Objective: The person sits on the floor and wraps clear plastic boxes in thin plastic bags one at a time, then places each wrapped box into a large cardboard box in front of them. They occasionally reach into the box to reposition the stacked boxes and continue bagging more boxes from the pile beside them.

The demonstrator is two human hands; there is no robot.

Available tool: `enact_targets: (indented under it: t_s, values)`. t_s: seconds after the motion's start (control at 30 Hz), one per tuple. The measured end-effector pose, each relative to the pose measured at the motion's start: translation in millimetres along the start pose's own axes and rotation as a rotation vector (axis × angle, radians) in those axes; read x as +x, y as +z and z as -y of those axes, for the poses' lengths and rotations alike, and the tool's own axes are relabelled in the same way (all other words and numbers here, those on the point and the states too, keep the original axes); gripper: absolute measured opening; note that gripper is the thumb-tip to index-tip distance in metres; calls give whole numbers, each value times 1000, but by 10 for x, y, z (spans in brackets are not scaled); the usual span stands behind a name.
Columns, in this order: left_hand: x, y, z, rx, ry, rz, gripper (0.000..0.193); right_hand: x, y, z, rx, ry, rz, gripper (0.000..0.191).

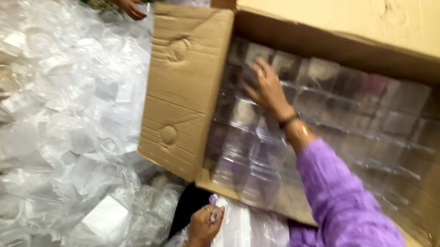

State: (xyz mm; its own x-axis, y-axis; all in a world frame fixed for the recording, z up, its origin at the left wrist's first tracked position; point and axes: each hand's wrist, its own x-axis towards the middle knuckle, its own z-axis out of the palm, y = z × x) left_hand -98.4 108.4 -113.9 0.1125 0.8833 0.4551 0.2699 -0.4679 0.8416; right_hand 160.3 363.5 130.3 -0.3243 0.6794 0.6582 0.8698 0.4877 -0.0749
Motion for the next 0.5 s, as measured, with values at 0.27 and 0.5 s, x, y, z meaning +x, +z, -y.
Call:
enact_targets:
  t_s: [0.27,0.5]
  values:
    - [108,115,134,40,-53,-34,23,1340,743,-608,-167,-47,288,127]
    - [117,124,133,23,-62,-16,25,1403,639,-602,-70,170,470,113]
